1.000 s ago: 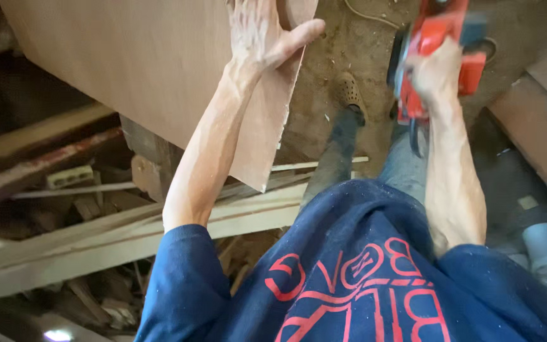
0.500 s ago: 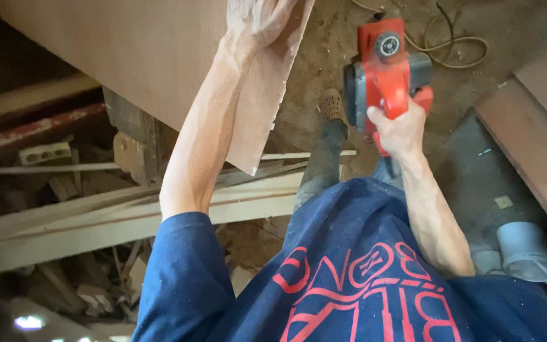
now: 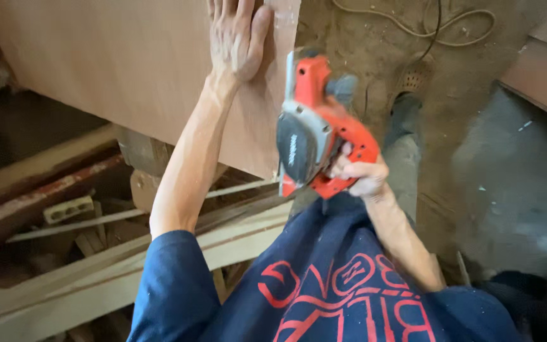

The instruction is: The person uses a jigsaw to cut a large sheet of plywood, then switches to a circular saw to continue cutting along a marked line. The person guides both tools with both hands while standing in a workshop.

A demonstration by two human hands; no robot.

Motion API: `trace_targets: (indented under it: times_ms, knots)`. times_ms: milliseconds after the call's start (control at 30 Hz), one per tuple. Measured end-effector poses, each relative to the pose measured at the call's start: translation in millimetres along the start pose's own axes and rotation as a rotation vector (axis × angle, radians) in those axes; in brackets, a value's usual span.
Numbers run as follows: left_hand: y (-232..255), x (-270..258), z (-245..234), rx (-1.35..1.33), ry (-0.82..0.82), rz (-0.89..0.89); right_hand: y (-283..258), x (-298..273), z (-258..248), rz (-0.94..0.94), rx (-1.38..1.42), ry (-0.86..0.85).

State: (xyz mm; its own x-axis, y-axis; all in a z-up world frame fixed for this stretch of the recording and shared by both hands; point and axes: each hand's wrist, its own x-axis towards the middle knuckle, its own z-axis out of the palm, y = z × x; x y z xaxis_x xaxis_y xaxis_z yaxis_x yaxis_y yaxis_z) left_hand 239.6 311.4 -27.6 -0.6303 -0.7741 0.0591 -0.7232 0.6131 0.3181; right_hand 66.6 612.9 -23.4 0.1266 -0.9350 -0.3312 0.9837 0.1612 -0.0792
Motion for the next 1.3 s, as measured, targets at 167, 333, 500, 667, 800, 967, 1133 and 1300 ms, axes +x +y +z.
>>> trace_targets:
  times_ms: [167, 333, 500, 667, 800, 967, 1133, 1300]
  knots:
    - [-3, -8, -8, 0.031, -0.080, -0.037, 6, 15, 11, 0.010, 0.074, -0.049]
    - [-9, -12, -5, 0.012, -0.010, 0.031, -25, 73, 5, -0.142, -0.126, 0.010]
    - [-21, -20, -5, 0.026, -0.042, 0.014, -75, 147, -19, -0.317, -0.338, 0.053]
    - [-24, -16, -4, 0.033, -0.027, -0.002, -98, 164, -20, -0.274, -0.290, 0.000]
    - [-23, -16, -3, 0.025, -0.021, 0.012, -45, 109, -19, -0.197, -0.302, 0.074]
    - [-23, -16, -6, 0.027, -0.040, 0.003, 43, 12, -22, 0.014, -0.061, 0.042]
    - [-24, -21, -4, 0.034, -0.057, -0.001, 53, 8, -23, 0.041, -0.017, -0.016]
    - [-28, -20, 2, 0.047, -0.059, 0.025, 8, 58, -10, -0.025, -0.062, -0.124]
